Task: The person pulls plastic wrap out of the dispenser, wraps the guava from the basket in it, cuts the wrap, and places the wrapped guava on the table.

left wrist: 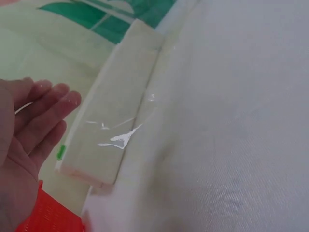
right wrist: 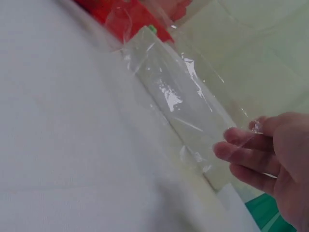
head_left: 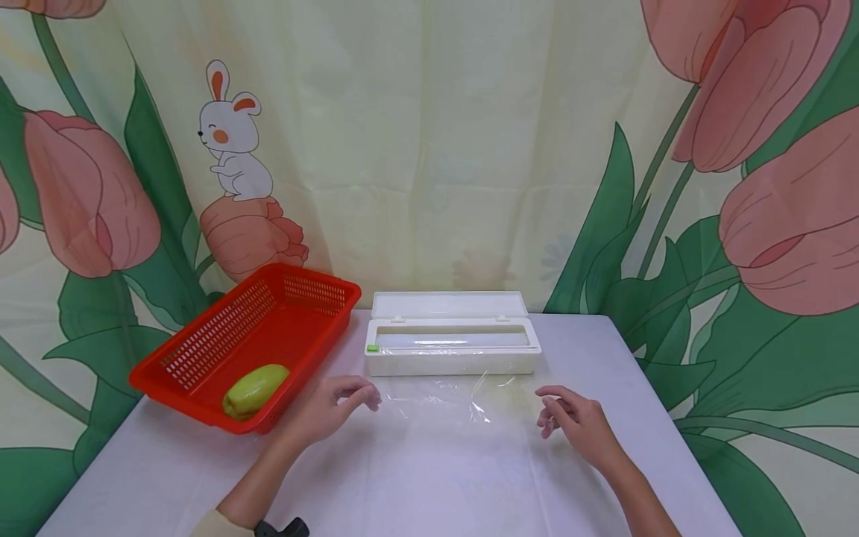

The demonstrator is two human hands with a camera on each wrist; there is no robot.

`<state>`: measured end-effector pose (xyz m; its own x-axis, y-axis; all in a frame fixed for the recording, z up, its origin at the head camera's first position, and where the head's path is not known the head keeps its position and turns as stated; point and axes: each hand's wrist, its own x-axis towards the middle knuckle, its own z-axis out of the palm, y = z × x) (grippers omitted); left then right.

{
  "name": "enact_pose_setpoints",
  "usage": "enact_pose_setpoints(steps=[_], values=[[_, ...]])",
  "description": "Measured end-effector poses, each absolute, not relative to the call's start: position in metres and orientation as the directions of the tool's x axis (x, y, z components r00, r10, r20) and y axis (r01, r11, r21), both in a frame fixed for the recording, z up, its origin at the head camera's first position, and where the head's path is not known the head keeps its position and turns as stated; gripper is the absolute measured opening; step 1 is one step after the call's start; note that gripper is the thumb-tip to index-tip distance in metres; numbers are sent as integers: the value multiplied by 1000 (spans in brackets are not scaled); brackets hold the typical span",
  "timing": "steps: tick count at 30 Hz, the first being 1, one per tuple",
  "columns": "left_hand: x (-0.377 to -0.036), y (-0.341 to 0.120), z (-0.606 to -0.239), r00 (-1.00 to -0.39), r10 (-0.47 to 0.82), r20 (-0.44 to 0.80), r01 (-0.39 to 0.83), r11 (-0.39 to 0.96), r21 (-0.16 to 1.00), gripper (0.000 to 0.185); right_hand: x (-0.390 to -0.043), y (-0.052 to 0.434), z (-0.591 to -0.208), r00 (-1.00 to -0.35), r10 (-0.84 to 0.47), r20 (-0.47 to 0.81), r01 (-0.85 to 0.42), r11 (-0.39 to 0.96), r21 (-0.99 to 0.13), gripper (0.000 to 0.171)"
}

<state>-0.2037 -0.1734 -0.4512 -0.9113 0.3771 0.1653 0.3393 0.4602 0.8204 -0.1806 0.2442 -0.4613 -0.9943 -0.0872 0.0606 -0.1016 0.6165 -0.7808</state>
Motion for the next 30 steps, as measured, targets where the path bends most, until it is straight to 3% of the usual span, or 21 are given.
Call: enact_pose_setpoints(steps=[5, 17, 24, 30], values=[[-206, -174, -454, -914, 383, 134, 292, 390, 873, 14, -179, 246, -463, -997, -76, 4, -50, 618, -784, 24], [-202, -172, -456, -932, 357, 70, 242, 464, 852, 31, -175, 252, -466, -996, -92, -23, -43, 654, -755, 34], [-201, -171, -457, -906, 410, 106, 298, 441, 847, 34, -172, 252, -466, -994, -106, -3, -71, 684, -726, 34], [-202, -170, -456, -871, 487, 58, 267, 372, 889, 30, -171, 253, -467, -990, -114, 82, -138, 702, -699, 29]])
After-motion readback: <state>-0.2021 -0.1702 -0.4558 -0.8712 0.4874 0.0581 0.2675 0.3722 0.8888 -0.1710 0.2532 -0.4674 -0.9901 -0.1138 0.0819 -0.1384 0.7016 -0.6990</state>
